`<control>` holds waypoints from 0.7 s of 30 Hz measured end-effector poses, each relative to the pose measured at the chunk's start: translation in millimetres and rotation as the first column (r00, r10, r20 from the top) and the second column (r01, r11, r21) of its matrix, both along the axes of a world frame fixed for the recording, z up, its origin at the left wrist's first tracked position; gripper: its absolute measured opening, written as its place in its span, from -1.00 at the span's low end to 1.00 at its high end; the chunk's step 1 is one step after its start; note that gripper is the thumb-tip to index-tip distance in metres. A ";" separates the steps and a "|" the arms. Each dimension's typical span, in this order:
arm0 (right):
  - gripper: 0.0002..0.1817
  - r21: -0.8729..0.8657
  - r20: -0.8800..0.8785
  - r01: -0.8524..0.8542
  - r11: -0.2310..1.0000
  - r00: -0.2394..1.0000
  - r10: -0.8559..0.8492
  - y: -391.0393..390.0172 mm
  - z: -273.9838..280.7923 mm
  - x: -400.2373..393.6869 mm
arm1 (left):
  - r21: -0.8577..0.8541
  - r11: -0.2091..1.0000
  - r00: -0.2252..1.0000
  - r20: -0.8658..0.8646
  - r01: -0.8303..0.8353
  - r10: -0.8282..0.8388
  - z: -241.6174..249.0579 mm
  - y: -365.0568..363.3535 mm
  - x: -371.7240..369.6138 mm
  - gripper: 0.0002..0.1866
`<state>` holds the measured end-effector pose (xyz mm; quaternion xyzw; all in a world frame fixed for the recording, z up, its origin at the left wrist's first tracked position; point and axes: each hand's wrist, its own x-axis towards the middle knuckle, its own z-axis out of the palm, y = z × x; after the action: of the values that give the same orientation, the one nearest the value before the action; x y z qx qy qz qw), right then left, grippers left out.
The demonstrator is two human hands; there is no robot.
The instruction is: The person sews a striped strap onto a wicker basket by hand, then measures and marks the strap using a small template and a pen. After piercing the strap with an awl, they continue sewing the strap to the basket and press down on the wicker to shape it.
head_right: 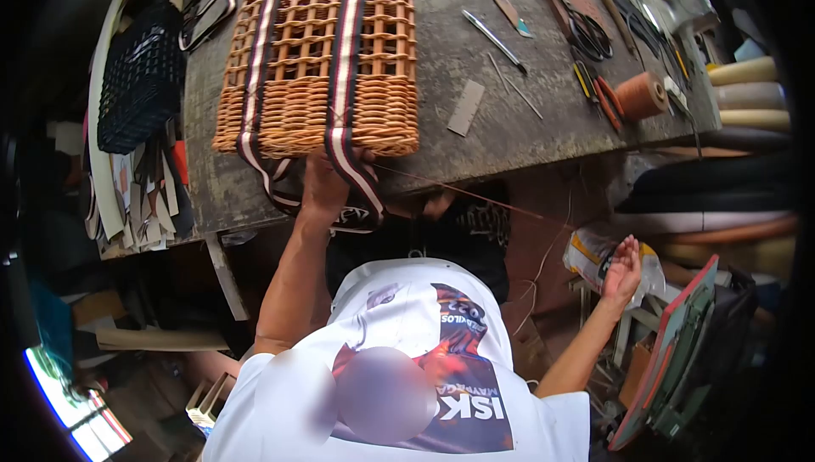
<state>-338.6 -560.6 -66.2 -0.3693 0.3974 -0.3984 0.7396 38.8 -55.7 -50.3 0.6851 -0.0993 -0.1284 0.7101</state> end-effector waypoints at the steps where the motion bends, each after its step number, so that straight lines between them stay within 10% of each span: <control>1: -0.65 0.039 0.036 0.014 0.999 0.999 -0.015 -7.8 5.6 -3.6 | -0.103 0.994 0.997 -0.077 -0.024 0.017 -4.2 2.1 -1.3 -0.91; 6: -0.82 0.256 0.103 0.068 0.964 0.990 -0.097 -81.6 5.9 -66.7 | -0.525 0.841 0.971 -0.101 0.131 -0.214 19.1 13.8 1.8 -0.59; 7: -0.80 0.272 0.048 0.160 0.949 0.983 -0.179 -92.7 10.6 -74.0 | -0.483 0.872 0.945 -0.313 -0.074 -0.093 18.8 17.4 7.5 -0.62; 10: -0.81 0.247 -0.109 0.267 0.931 0.963 -0.247 -106.8 37.4 -94.2 | -0.620 0.778 0.931 -0.217 0.101 -0.294 22.9 38.5 19.0 -0.62; 12: -0.78 0.255 -0.182 0.303 0.918 0.948 -0.263 -124.0 45.4 -112.6 | -0.528 0.845 0.946 -0.311 -0.089 -0.095 20.6 51.6 23.0 -0.60; 13: -0.78 0.258 -0.212 0.308 0.915 0.943 -0.258 -132.8 51.7 -122.1 | -0.559 0.829 0.915 -0.332 0.006 -0.230 1.2 80.1 40.5 -0.58; 15: -0.79 0.272 -0.275 0.319 0.908 0.930 -0.245 -148.7 62.8 -143.6 | -0.811 0.405 0.626 -0.063 0.422 -0.777 12.7 92.5 61.0 -0.61; 17: -0.82 0.232 -0.313 0.339 0.912 0.914 -0.260 -159.0 77.8 -160.8 | -0.800 0.375 0.593 -0.030 0.468 -0.804 9.4 106.8 73.3 -0.58; 19: -0.82 0.207 -0.340 0.355 0.912 0.900 -0.274 -164.3 96.2 -175.9 | -0.545 0.753 0.803 -0.220 0.370 -0.554 15.2 113.8 65.4 -0.55; 21: -0.82 0.196 -0.334 0.384 0.902 0.891 -0.307 -166.9 114.3 -190.2 | 0.173 0.968 0.954 -0.205 -0.183 0.217 24.8 116.6 46.8 -0.50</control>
<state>-528.8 -727.4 48.1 -0.2484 0.6110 -0.4100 0.6300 85.5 60.9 -25.4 0.7251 0.0609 -0.1385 0.6718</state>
